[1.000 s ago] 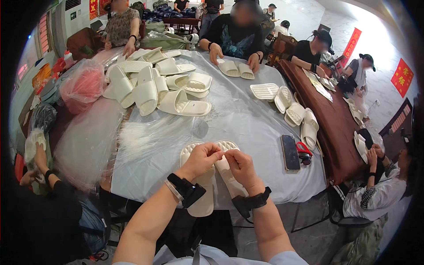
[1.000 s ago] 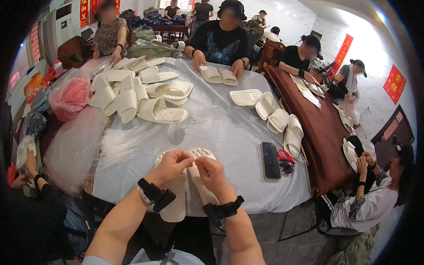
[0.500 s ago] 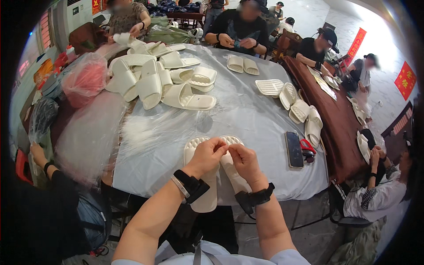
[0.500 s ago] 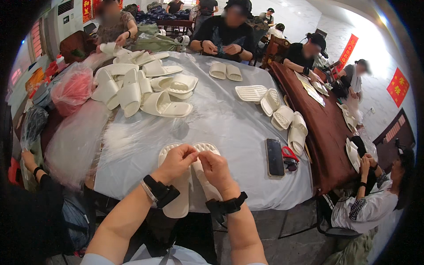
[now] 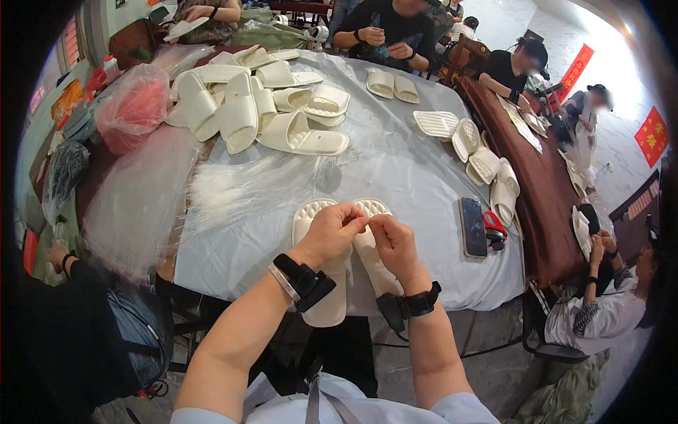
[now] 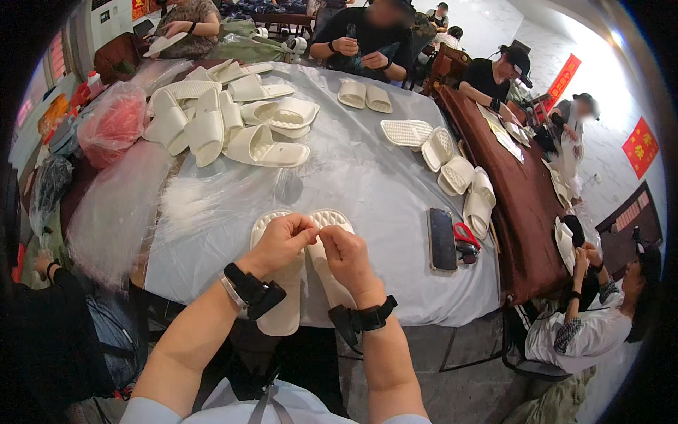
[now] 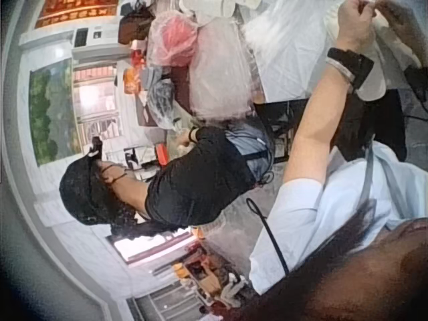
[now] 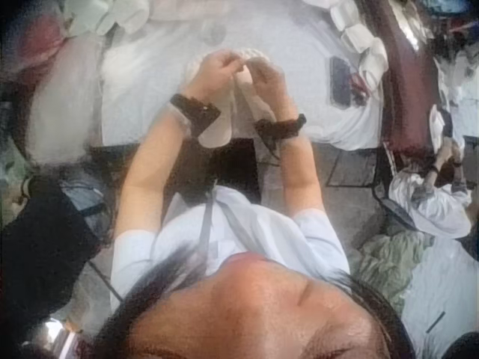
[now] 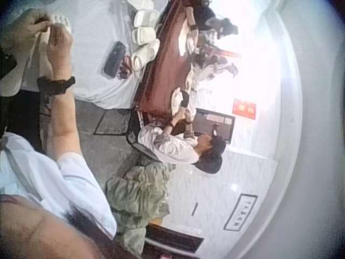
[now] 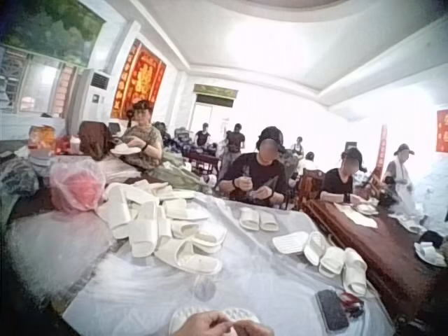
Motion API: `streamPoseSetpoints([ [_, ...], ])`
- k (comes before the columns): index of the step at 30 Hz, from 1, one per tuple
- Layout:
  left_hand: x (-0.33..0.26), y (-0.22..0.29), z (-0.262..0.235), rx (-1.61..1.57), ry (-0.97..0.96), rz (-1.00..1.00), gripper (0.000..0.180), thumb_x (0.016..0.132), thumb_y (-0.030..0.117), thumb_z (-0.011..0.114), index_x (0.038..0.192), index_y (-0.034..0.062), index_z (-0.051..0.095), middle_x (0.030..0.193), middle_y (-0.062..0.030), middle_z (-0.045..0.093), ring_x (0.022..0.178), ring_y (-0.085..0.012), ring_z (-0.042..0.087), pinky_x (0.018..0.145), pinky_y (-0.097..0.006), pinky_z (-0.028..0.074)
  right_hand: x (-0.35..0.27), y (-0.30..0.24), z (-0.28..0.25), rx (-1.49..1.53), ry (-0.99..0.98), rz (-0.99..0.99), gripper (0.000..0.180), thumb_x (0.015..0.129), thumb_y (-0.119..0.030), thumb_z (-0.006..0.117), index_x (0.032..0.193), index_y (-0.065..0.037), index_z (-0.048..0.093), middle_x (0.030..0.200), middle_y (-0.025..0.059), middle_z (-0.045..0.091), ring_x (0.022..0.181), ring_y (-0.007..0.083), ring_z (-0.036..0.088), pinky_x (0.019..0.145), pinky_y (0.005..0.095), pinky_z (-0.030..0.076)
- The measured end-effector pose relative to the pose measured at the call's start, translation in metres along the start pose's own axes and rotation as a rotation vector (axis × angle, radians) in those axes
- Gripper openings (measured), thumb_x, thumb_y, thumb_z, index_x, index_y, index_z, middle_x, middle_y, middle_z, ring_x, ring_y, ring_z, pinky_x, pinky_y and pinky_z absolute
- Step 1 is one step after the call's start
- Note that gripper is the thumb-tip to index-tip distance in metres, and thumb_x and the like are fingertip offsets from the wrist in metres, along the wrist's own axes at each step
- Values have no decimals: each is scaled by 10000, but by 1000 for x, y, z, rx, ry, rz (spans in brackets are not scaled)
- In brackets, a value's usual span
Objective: Assembling and inspecting white slippers at a manufacturing table with other workers.
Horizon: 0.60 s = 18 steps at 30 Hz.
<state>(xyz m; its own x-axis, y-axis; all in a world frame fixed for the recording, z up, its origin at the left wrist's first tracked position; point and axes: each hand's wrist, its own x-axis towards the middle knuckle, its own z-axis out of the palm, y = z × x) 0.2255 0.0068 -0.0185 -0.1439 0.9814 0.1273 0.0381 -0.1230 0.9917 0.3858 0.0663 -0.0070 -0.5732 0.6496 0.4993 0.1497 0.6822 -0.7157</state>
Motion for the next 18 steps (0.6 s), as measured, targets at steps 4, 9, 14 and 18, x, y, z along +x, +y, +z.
streamPoseSetpoints([
  [4,-2,5,2,-35,63,-24,127,923,119,597,917,-6,621,833,-19,635,771,-82,590,713,-230,490,1,-1,1,1,27,-20,43,879,-34,596,900,1,611,681,162,598,560,231,571,533,313,448],
  [9,-2,2,1,-44,104,-10,127,922,122,600,911,-3,621,834,-19,637,772,-80,590,710,-229,491,1,-1,1,-7,6,30,47,883,-37,595,895,5,612,680,159,598,564,214,568,537,311,450],
  [14,-4,-1,0,50,30,-18,129,924,128,599,916,1,623,828,-19,639,766,-76,586,695,-225,489,1,-3,2,0,0,9,53,884,-44,597,896,6,613,676,157,596,564,213,568,538,311,450],
  [18,-3,3,2,23,18,5,125,924,125,594,924,4,624,820,-21,638,762,-77,585,690,-222,484,-1,-1,-1,-26,7,8,47,878,-39,602,894,4,613,679,158,599,567,215,575,540,309,454],
])
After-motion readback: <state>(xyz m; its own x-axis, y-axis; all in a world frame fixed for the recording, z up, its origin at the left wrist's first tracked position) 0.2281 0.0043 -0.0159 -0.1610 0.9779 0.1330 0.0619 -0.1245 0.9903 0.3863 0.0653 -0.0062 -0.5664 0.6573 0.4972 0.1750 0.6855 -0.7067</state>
